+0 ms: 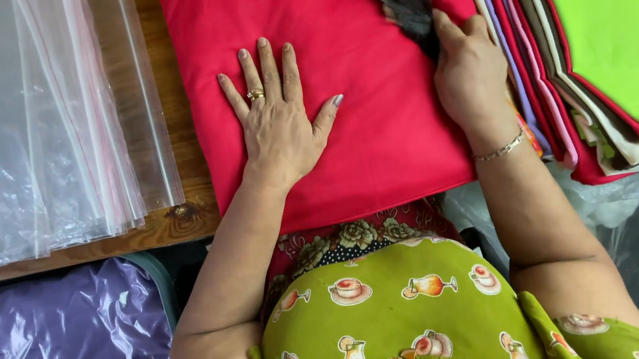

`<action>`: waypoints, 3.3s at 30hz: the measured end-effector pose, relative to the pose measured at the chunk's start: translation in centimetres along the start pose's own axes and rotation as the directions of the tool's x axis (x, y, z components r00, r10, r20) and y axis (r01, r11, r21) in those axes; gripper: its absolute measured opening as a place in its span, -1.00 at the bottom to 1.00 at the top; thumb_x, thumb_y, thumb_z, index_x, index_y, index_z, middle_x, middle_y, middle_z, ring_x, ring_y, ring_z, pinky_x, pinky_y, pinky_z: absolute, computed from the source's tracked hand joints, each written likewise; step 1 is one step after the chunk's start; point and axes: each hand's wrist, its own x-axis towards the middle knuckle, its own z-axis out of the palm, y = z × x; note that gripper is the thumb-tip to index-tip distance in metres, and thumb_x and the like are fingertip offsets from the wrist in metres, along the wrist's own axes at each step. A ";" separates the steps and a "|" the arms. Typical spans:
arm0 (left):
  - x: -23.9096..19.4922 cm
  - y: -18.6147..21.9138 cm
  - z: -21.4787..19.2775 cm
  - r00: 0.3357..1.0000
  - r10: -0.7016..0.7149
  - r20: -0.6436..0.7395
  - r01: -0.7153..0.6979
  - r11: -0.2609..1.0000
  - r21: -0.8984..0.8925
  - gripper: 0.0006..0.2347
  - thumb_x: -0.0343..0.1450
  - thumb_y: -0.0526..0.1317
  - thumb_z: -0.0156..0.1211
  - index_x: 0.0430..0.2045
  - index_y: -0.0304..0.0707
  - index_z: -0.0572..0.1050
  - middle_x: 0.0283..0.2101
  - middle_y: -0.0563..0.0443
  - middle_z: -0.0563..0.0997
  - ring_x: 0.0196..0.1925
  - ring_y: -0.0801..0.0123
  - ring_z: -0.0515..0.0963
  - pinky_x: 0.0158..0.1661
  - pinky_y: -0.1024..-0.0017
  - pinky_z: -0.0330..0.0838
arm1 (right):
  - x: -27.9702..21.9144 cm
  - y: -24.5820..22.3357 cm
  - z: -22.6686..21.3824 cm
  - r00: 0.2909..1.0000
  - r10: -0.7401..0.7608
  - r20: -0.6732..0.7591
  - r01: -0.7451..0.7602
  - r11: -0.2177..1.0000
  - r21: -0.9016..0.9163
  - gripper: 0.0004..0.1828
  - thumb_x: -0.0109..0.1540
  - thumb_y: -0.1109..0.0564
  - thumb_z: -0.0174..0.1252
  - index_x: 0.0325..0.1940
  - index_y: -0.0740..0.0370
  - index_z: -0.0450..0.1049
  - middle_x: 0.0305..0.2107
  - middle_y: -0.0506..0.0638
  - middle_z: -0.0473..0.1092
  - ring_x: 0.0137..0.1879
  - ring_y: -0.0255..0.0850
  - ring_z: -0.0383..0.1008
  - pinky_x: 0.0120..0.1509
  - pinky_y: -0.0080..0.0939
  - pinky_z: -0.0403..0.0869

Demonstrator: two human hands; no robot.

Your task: Smoothing, brushing, and folding a pink pillowcase before placing it into a clear plastic bag.

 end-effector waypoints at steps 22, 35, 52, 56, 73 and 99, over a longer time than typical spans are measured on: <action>-0.3 -0.3 0.5 1.000 -0.001 -0.013 0.001 0.999 -0.034 -0.29 0.40 0.27 -0.32 0.29 -0.35 -0.07 0.37 -0.35 -0.15 0.39 -0.16 -0.32 0.22 -0.23 -0.51 | -0.9 -1.6 0.1 0.999 0.034 0.021 -0.032 0.996 -0.085 -0.59 0.29 0.17 -0.12 0.23 0.19 0.30 -0.30 0.19 0.24 -0.49 0.21 0.34 -0.58 0.20 0.29; 0.1 -0.4 0.5 1.000 0.002 -0.012 -0.003 0.999 -0.044 -0.29 0.40 0.26 -0.31 0.28 -0.36 -0.05 0.36 -0.36 -0.15 0.39 -0.17 -0.31 0.22 -0.23 -0.51 | -0.7 -1.7 0.4 0.996 0.089 0.012 -0.087 0.991 -0.102 -0.58 0.25 0.16 -0.06 0.21 0.14 0.31 -0.29 0.17 0.25 -0.52 0.24 0.33 -0.56 0.24 0.27; 0.3 -0.7 0.5 0.998 0.021 -0.052 -0.023 0.999 -0.046 -0.29 0.39 0.25 -0.24 0.26 -0.39 0.03 0.35 -0.39 -0.08 0.39 -0.19 -0.23 0.22 -0.25 -0.43 | 0.0 -2.2 0.1 0.988 0.135 0.075 -0.132 0.990 -0.048 -0.58 0.28 0.12 -0.11 0.23 0.19 0.27 -0.21 0.20 0.27 -0.46 0.28 0.35 -0.54 0.27 0.27; 0.3 -0.6 0.5 0.998 0.021 -0.067 -0.025 0.998 -0.051 -0.30 0.38 0.24 -0.23 0.24 -0.40 0.05 0.34 -0.40 -0.06 0.38 -0.21 -0.21 0.21 -0.26 -0.42 | -0.1 -2.4 -0.1 0.985 0.149 0.082 -0.145 0.988 -0.051 -0.59 0.28 0.11 -0.10 0.21 0.17 0.27 -0.21 0.22 0.26 -0.49 0.32 0.34 -0.54 0.31 0.26; 0.0 -0.6 0.8 0.995 0.035 -0.089 -0.038 0.998 -0.040 -0.29 0.38 0.26 -0.24 0.23 -0.40 0.05 0.33 -0.41 -0.02 0.37 -0.23 -0.17 0.21 -0.26 -0.40 | -2.0 -6.1 -4.8 0.994 -0.097 -0.042 0.101 0.991 0.086 -0.54 0.22 0.29 0.01 0.23 0.19 0.33 -0.31 0.12 0.25 -0.40 0.10 0.34 -0.40 0.07 0.34; 0.3 -1.2 1.3 0.993 0.059 -0.107 -0.065 0.996 -0.054 -0.29 0.37 0.26 -0.24 0.24 -0.37 0.05 0.32 -0.42 0.00 0.38 -0.23 -0.17 0.21 -0.26 -0.40 | -2.0 -8.4 -7.7 0.995 -0.089 -0.042 0.084 0.992 -0.099 -0.57 0.28 0.24 0.00 0.25 0.11 0.38 -0.34 0.05 0.21 -0.45 0.06 0.35 -0.55 0.08 0.31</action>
